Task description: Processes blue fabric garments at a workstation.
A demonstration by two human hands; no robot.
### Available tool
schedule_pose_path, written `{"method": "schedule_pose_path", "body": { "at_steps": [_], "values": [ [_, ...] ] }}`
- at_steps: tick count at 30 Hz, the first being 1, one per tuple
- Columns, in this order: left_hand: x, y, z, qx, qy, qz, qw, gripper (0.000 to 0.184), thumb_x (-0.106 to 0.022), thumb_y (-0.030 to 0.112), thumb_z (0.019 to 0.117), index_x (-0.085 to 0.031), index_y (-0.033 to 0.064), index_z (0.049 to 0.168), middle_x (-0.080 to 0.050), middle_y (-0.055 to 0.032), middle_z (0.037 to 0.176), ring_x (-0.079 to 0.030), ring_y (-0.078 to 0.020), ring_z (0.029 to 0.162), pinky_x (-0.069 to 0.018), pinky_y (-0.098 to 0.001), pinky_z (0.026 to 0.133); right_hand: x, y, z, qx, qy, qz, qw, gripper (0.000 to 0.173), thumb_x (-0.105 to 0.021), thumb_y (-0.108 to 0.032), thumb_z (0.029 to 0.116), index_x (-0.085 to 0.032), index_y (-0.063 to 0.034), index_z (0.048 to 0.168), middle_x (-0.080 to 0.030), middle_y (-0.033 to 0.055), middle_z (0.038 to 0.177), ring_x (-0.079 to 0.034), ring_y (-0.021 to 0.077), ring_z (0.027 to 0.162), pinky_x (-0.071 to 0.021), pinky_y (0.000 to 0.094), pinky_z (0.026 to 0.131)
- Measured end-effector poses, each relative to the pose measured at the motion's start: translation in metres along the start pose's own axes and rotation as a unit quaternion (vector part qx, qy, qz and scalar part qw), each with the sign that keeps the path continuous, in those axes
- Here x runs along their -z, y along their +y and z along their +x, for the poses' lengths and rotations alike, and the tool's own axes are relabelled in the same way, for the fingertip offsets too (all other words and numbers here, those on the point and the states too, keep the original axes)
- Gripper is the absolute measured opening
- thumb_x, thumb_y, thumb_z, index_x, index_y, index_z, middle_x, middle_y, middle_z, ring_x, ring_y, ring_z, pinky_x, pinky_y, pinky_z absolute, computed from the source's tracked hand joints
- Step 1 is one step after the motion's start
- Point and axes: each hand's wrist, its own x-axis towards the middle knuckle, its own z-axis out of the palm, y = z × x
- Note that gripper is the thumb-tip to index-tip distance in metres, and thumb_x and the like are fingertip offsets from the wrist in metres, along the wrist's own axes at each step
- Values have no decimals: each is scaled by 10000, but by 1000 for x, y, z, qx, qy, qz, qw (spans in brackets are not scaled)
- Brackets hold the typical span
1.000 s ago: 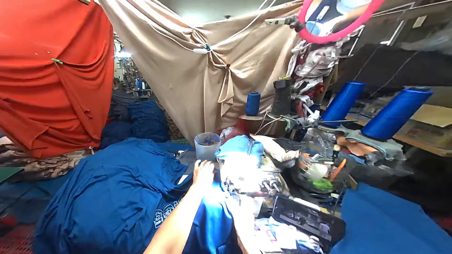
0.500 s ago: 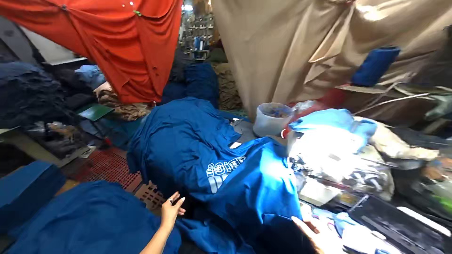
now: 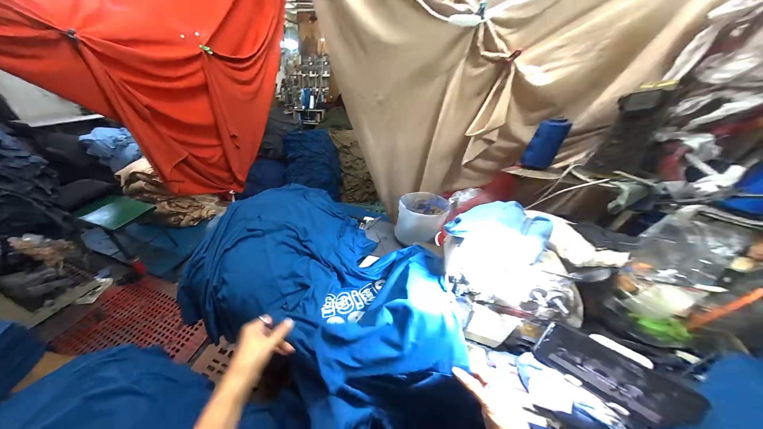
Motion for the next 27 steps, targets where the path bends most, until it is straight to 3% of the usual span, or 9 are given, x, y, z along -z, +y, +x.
{"method": "schedule_pose_path", "body": {
  "at_steps": [2,4,7,10,13,16,20,23,27],
  "values": [
    [47,58,27,-121,13,62,991,326,-528,150,1044,-542,-119,1228,-695,-120,931,-711,-149,724,-616,-313,666,-19,-7,-3,-14,10,44,999,61,-702,-50,894,-694,-19,946,-711,-3,831,-674,58,779,-575,260,744],
    [29,150,53,24,169,91,981,212,-523,15,1045,-571,-58,1238,-652,-136,1021,-667,-212,853,-562,-397,885,-43,-14,-3,-36,21,99,994,140,-689,-49,905,-705,5,1034,-742,31,897,-702,88,815,-588,272,729],
    [29,129,129,-198,177,199,943,322,-661,136,993,-630,-54,1251,-678,-260,1197,-689,-376,1069,-543,-585,945,-69,-19,-3,-77,42,169,982,155,-684,-34,928,-677,26,1070,-732,96,929,-709,162,825,-602,326,717],
    [-52,100,123,-285,113,268,913,513,-675,242,966,-555,-27,1386,-362,-289,1582,-353,-459,1471,-344,-634,1172,-75,-15,-13,-105,39,211,971,319,-678,-24,940,-620,54,1243,-733,143,1017,-720,205,888,-614,368,765],
    [-156,27,63,-477,-26,241,845,377,-721,319,893,-700,59,1165,-583,-221,1393,-525,-371,1349,-434,-544,1128,-67,-18,-22,-119,32,232,965,334,-658,16,944,-578,71,1263,-733,153,1020,-734,215,888,-631,376,777],
    [-209,-28,34,-594,-76,267,755,298,-660,215,875,-655,205,1172,-678,-119,1180,-651,-311,1122,-538,-484,941,-57,-21,-24,-114,13,215,970,213,-661,-6,942,-643,66,1142,-746,123,963,-738,193,864,-630,357,785],
    [-201,-24,42,-501,-105,314,800,278,-597,-4,832,-738,49,1065,-730,-169,1077,-695,-364,1065,-569,-505,881,-51,-18,-21,-106,-3,224,969,80,-654,-8,947,-690,47,993,-750,116,909,-735,187,842,-623,348,781],
    [-182,3,50,-428,-183,276,841,217,-564,58,963,-759,36,1055,-749,-131,1079,-702,-285,1088,-558,-442,971,-48,-14,-19,-103,-6,222,969,81,-662,-26,945,-694,41,976,-747,117,914,-731,188,853,-620,351,789],
    [-169,53,42,-448,-236,220,834,227,-608,197,1016,-758,26,1023,-740,-106,982,-719,-192,935,-584,-354,888,-48,-11,-15,-100,-14,213,972,104,-659,-50,946,-695,26,1007,-749,86,912,-729,152,843,-615,319,762]
  ]
}}
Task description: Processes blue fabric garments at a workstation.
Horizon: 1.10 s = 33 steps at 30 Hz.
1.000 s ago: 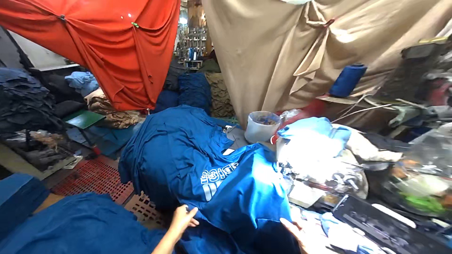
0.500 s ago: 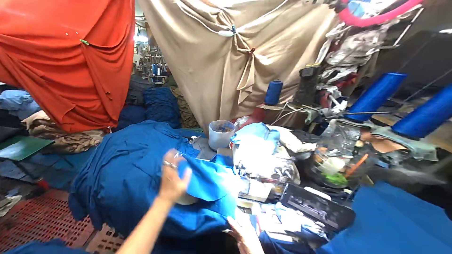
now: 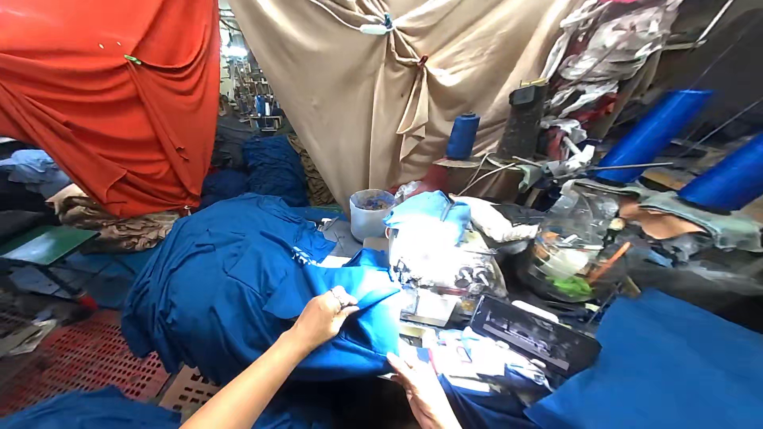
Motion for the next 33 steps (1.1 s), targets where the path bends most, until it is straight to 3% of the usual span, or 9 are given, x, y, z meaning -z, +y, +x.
{"method": "schedule_pose_path", "body": {
  "at_steps": [3,6,8,10,13,20,26,30,33],
  "values": [
    [6,30,-2,-75,-65,9,995,219,-634,217,1011,-759,39,993,-736,-119,933,-720,-221,871,-597,-382,810,1,2,2,-1,-5,3,1000,88,-665,-46,945,-696,28,979,-748,92,891,-731,161,826,-620,326,757],
    [-18,42,-23,-125,-82,57,987,202,-624,184,1005,-750,41,937,-703,-129,869,-704,-240,727,-597,-387,637,3,4,-1,-5,0,-19,1000,60,-678,-32,933,-695,21,957,-743,85,883,-727,156,825,-620,327,771],
    [-37,38,-35,-145,-65,76,984,189,-636,166,986,-747,44,893,-692,-113,830,-683,-214,660,-582,-352,576,5,7,-4,-8,8,-50,999,80,-709,-61,909,-689,-29,838,-716,37,808,-695,120,776,-592,311,754],
    [-47,35,-38,-141,-49,80,986,172,-649,151,964,-748,50,867,-679,-98,798,-669,-197,637,-572,-330,558,5,7,-3,0,7,-69,998,110,-721,-80,895,-693,-47,793,-705,12,753,-685,100,730,-588,300,734],
    [-54,35,-27,-120,-40,79,989,166,-657,133,945,-746,42,838,-661,-100,769,-664,-203,634,-569,-334,556,4,0,5,19,13,-73,997,77,-708,-84,904,-713,-36,844,-724,18,780,-704,101,745,-603,289,721],
    [-71,46,26,-26,-16,100,995,181,-642,99,931,-725,-8,812,-718,-162,798,-740,-310,772,-610,-470,688,-2,-27,41,59,43,-103,992,127,-642,-55,946,-689,-41,829,-667,-23,718,-632,48,658,-545,228,635],
    [-81,51,40,12,0,104,994,203,-644,118,933,-732,-17,809,-729,-173,819,-744,-327,798,-607,-486,725,-2,-32,48,60,60,-111,990,145,-604,-19,960,-688,-27,842,-641,-31,686,-584,18,605,-500,194,588],
    [-70,59,74,162,-140,62,975,340,-491,219,1055,-729,-9,1141,-701,-211,1187,-661,-358,1160,-512,-511,1008,-5,-38,58,69,86,-130,985,116,-616,-26,968,-702,15,902,-653,-2,717,-597,38,628,-518,217,617],
    [-70,51,103,236,-176,30,955,345,-524,255,1035,-724,-8,1132,-681,-209,1218,-634,-342,1202,-485,-509,1044,-9,-47,67,56,121,-141,981,156,-664,-97,978,-705,14,876,-652,28,702,-595,74,616,-513,257,605]
  ]
}}
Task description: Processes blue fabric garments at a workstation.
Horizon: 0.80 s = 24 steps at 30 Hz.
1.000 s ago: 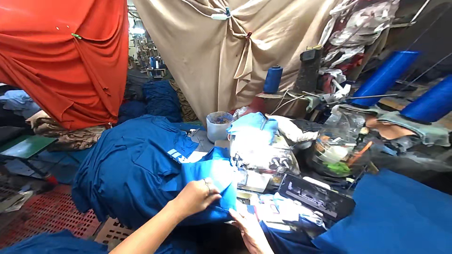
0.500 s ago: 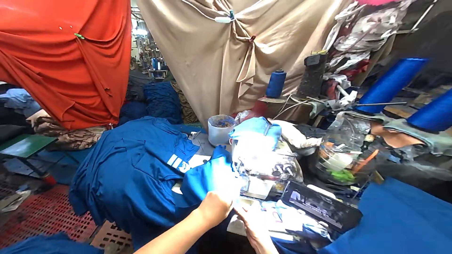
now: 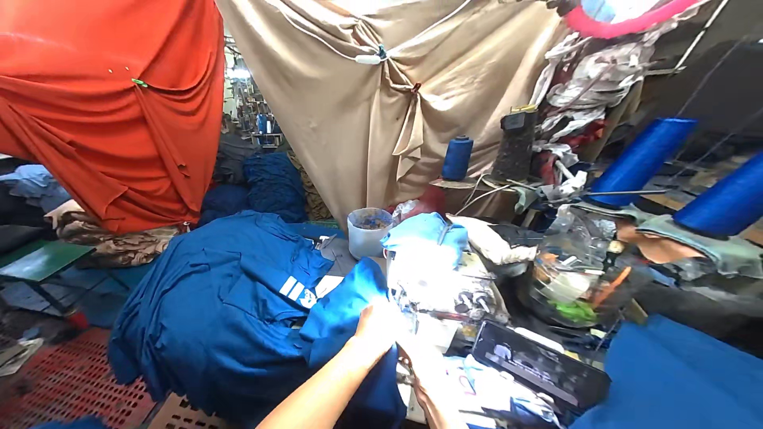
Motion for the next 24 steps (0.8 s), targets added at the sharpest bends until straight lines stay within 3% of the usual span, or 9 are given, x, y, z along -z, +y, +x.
{"method": "schedule_pose_path", "body": {
  "at_steps": [3,7,10,12,14,16,18,21,24],
  "values": [
    [10,-11,11,-15,-28,-21,999,318,-671,284,945,-739,6,1082,-702,-191,1172,-648,-331,1161,-491,-527,1026,-4,0,1,6,26,-14,1000,210,-679,-155,976,-700,-14,821,-596,-6,625,-534,60,537,-465,247,536],
    [48,-33,-4,-55,-81,1,995,354,-665,267,975,-699,-32,1160,-686,-227,1173,-639,-357,1142,-470,-537,1023,4,5,-8,3,-20,-32,999,172,-673,-149,985,-727,5,932,-628,-5,686,-540,38,575,-475,232,574],
    [49,-38,-22,-91,-11,-55,994,300,-631,253,990,-738,-3,1103,-728,-161,1116,-670,-257,1101,-492,-429,1026,11,20,-12,28,-65,-47,996,157,-715,-151,944,-730,-26,850,-616,-39,654,-521,9,558,-457,214,563],
    [31,-32,-36,-118,21,-33,992,276,-608,235,988,-739,3,1057,-726,-156,1147,-672,-273,1140,-504,-458,1029,13,28,-17,44,-77,-35,995,168,-728,-162,922,-727,-51,797,-635,-42,653,-557,13,578,-490,223,582],
    [7,-26,-53,-146,62,35,987,255,-593,199,996,-745,-6,1014,-735,-184,1070,-710,-337,1045,-557,-529,917,14,29,-24,33,-86,-19,996,156,-708,-144,932,-738,-56,807,-632,-58,642,-539,-4,563,-471,202,570],
    [-18,-29,-62,-179,130,72,973,204,-622,155,967,-748,-1,931,-736,-176,909,-741,-337,867,-599,-520,755,16,29,-31,27,-91,-17,995,151,-688,-109,931,-726,-58,793,-609,-77,617,-517,-18,542,-457,190,559],
    [-31,-32,-63,-191,170,78,964,167,-648,132,938,-750,8,890,-731,-158,856,-744,-311,801,-609,-489,701,18,28,-35,27,-98,-14,995,161,-672,-88,933,-719,-60,782,-598,-87,600,-509,-24,531,-452,181,556],
    [-32,-26,-52,-177,177,87,964,192,-624,132,947,-752,1,889,-737,-168,878,-747,-321,835,-608,-483,733,15,23,-31,20,-88,2,996,188,-650,-76,949,-702,-62,769,-599,-83,608,-516,-21,541,-454,180,564],
    [-3,1,-32,-50,20,73,996,343,-478,213,1060,-710,-15,1169,-691,-220,1207,-657,-367,1169,-509,-526,997,9,9,-15,20,-45,-25,998,162,-664,-71,960,-708,-26,811,-606,-40,639,-523,5,551,-455,196,552]
  ]
}}
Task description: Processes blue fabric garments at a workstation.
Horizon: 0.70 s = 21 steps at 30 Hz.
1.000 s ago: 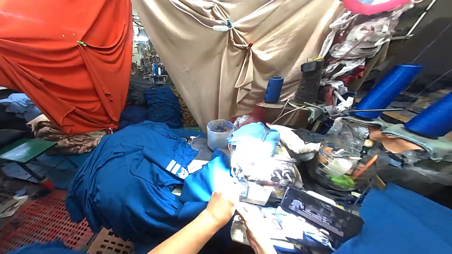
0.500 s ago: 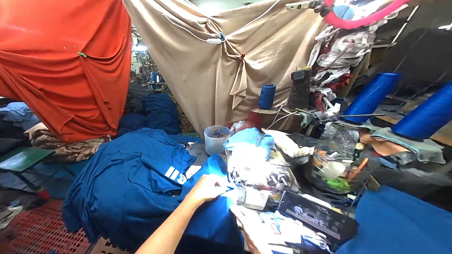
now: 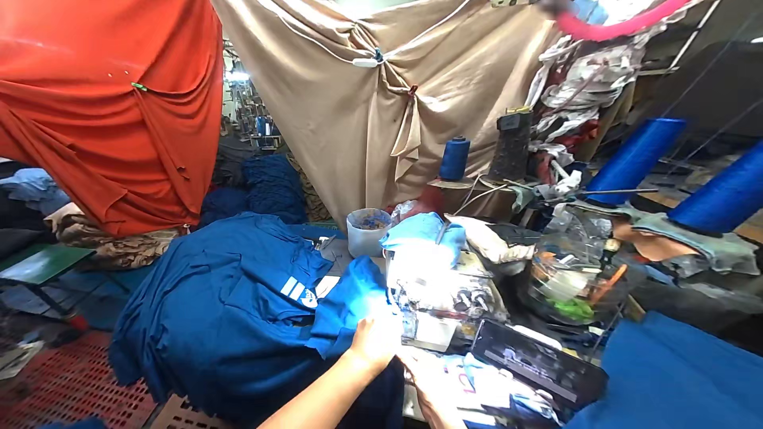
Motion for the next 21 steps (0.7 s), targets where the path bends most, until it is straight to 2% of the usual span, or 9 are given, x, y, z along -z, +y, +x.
{"method": "schedule_pose_path", "body": {
  "at_steps": [2,7,9,11,13,14,16,17,21],
  "values": [
    [10,5,20,58,-49,-23,997,377,-468,257,1065,-684,14,1257,-641,-206,1324,-594,-350,1277,-459,-520,1076,-1,-9,12,-1,16,-47,999,141,-686,-100,954,-735,-7,860,-634,-3,696,-550,47,611,-474,257,618],
    [14,-14,30,5,-39,-62,997,319,-616,264,987,-741,21,1151,-689,-189,1241,-626,-335,1224,-471,-525,1058,-3,-13,12,-17,28,-11,999,191,-695,-143,969,-709,-20,823,-595,-15,641,-510,38,532,-444,226,524],
    [29,-20,7,20,-58,-22,998,341,-619,293,985,-712,79,1233,-675,-151,1306,-617,-327,1256,-477,-560,1040,2,-9,-4,-15,22,19,999,171,-675,-119,979,-723,9,877,-662,19,704,-591,58,590,-513,244,570],
    [34,-37,-21,44,-63,12,997,363,-622,314,998,-693,76,1262,-669,-160,1302,-605,-342,1268,-472,-582,1029,12,-3,-24,-8,11,30,999,156,-639,-91,991,-716,38,947,-712,71,801,-678,113,693,-586,302,658],
    [23,-70,-46,22,26,8,999,338,-611,327,999,-738,61,1164,-716,-158,1179,-653,-340,1182,-512,-553,982,20,1,-38,5,22,21,1000,136,-645,-72,975,-715,37,931,-713,66,796,-684,117,692,-588,297,651],
    [10,-87,-55,-8,116,-11,993,305,-635,321,981,-776,66,1072,-750,-131,1068,-698,-311,1075,-548,-516,932,22,3,-43,14,30,21,999,120,-657,-63,959,-714,28,905,-706,53,768,-676,107,670,-579,280,629],
    [-18,-105,-64,-83,293,-65,950,216,-710,296,924,-801,102,897,-765,-35,887,-715,-186,882,-577,-398,836,21,6,-49,27,39,27,999,89,-682,-52,926,-716,4,865,-691,20,721,-642,73,633,-545,235,599],
    [-27,-100,-68,-110,338,-89,931,180,-732,279,906,-790,115,859,-759,-6,865,-704,-140,862,-569,-356,835,19,6,-51,29,37,31,998,80,-688,-47,916,-718,-7,854,-679,4,708,-621,55,620,-525,213,594],
    [-48,-58,-79,-175,342,-116,916,101,-747,230,903,-810,160,938,-766,1,906,-693,-123,913,-532,-325,876,7,-4,-60,10,-26,89,996,92,-650,-38,939,-708,-9,874,-707,21,741,-653,72,645,-551,217,620]
  ]
}}
